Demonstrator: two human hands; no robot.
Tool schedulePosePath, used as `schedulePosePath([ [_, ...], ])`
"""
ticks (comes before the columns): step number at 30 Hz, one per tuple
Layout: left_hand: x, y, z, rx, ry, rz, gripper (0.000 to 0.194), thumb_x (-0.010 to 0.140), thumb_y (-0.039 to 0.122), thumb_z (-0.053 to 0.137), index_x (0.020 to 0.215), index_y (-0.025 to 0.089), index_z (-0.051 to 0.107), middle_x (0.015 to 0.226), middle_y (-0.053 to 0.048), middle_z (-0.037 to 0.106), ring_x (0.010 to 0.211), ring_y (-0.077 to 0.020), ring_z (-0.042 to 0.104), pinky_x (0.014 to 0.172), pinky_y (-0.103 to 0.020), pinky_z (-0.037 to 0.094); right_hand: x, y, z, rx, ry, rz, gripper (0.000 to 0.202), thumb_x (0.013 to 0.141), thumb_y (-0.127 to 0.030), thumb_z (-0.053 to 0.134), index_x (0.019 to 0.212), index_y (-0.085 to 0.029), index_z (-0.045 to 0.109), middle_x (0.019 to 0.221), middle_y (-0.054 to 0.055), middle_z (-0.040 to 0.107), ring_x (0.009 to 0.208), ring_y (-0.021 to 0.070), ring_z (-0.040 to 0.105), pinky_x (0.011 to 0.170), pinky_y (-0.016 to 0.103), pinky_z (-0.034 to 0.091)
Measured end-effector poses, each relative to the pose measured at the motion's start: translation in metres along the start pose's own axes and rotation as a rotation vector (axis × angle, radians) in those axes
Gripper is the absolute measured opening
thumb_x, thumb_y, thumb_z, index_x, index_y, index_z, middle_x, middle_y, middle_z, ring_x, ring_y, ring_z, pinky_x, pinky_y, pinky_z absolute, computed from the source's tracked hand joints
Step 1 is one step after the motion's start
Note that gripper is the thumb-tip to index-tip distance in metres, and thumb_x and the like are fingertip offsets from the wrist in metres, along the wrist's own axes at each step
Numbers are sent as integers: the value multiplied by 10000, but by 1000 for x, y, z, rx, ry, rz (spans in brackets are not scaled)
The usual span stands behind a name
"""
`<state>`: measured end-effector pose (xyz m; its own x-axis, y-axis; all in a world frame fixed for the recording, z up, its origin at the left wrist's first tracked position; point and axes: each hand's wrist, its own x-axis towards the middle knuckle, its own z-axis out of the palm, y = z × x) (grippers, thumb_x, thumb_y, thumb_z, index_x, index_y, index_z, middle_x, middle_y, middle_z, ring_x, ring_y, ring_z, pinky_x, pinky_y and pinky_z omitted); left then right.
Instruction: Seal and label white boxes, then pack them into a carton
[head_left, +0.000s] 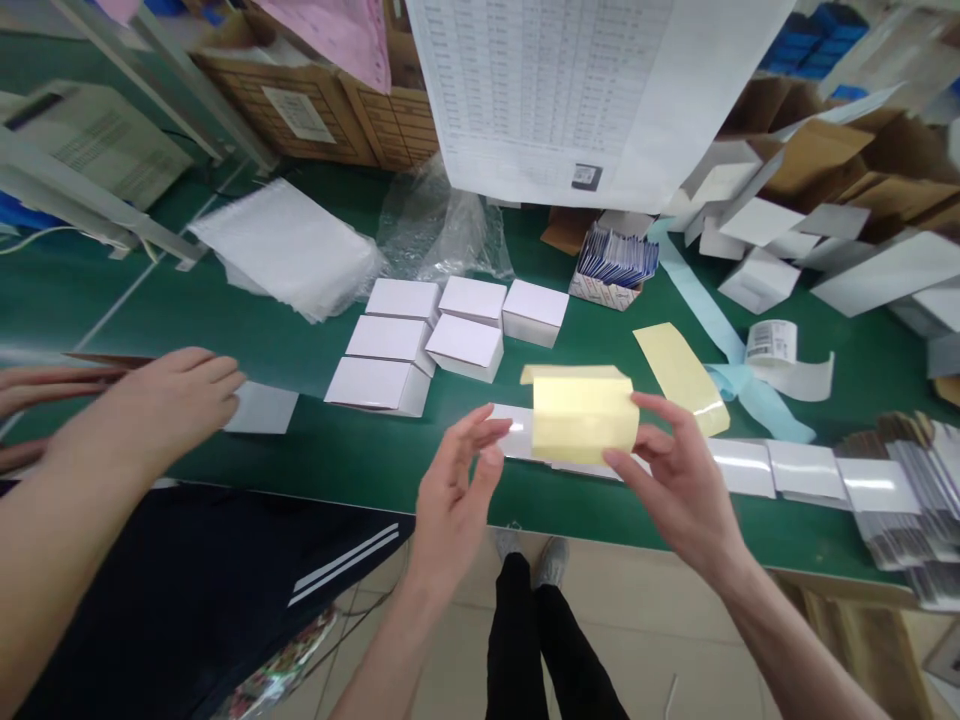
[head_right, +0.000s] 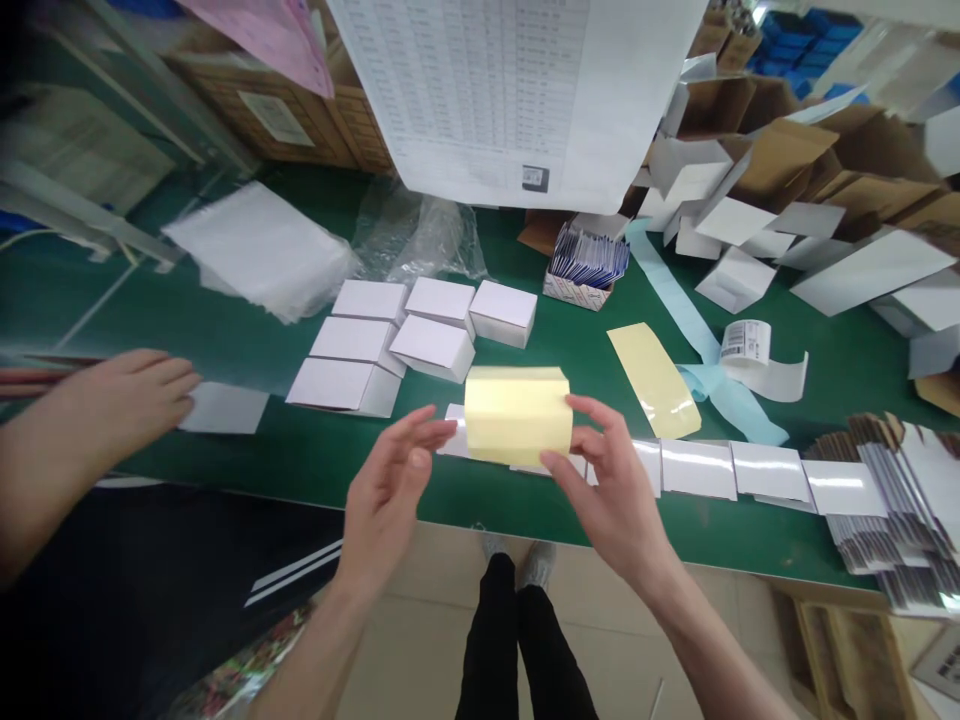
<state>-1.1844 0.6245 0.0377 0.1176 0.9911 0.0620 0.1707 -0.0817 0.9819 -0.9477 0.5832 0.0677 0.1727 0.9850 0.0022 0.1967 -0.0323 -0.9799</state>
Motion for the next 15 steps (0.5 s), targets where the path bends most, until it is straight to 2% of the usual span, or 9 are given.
schedulePosePath([
  [3, -14, 21, 17, -271, -57, -146, 560, 934, 345, 698, 1438, 289, 461, 1161, -54, 727, 1104, -194, 697, 1014, -376, 564, -37, 5, 7, -61, -33, 4, 521, 922, -296, 703, 1394, -303, 481, 1224, 80, 706, 1127, 233, 698, 1006, 448, 585],
  [5, -29, 24, 27, -299, -50, -216, 552, 932, 322, 701, 1423, 287, 451, 1035, -26, 733, 1015, -175, 711, 980, -352, 566, -51, 4, 8, -25, -65, 49, 605, 897, -288, 734, 1424, -322, 440, 1310, 89, 668, 1154, 237, 687, 1014, 439, 582],
  [7, -46, 24, 32, -276, -96, -254, 542, 954, 316, 668, 1438, 299, 425, 971, -9, 719, 973, -168, 711, 961, -349, 565, -59, -4, 6, 116, -99, 145, 728, 884, -293, 754, 1482, -350, 342, 1305, 87, 667, 1098, 232, 706, 969, 431, 604],
  [8, -54, 23, 32, -249, -134, -259, 554, 958, 315, 660, 1451, 314, 407, 964, -3, 715, 970, -168, 710, 966, -358, 563, -61, -8, 5, 198, -100, 193, 746, 892, -303, 746, 1494, -358, 310, 1284, 83, 676, 1068, 229, 713, 939, 426, 617],
  [10, -68, 23, 28, -158, -217, -253, 558, 970, 311, 637, 1467, 349, 385, 967, 6, 713, 978, -169, 707, 994, -383, 551, -63, -16, 1, 301, -62, 253, 650, 926, -325, 704, 1466, -358, 345, 1263, 79, 681, 1061, 229, 710, 897, 407, 633],
  [12, -76, 24, 23, -60, -282, -243, 571, 969, 305, 635, 1474, 375, 379, 994, 9, 719, 1010, -174, 704, 1034, -413, 532, -66, -19, -3, 291, 12, 247, 509, 945, -334, 678, 1396, -343, 444, 1254, 73, 677, 1068, 221, 698, 883, 372, 633],
  [15, -80, 31, 17, -10, -293, -207, 619, 925, 311, 700, 1464, 383, 406, 1148, -18, 713, 1111, -199, 683, 1060, -431, 527, -76, -17, -6, 206, 56, 197, 463, 935, -318, 695, 1357, -334, 506, 1271, 72, 660, 1049, 208, 693, 881, 345, 626],
])
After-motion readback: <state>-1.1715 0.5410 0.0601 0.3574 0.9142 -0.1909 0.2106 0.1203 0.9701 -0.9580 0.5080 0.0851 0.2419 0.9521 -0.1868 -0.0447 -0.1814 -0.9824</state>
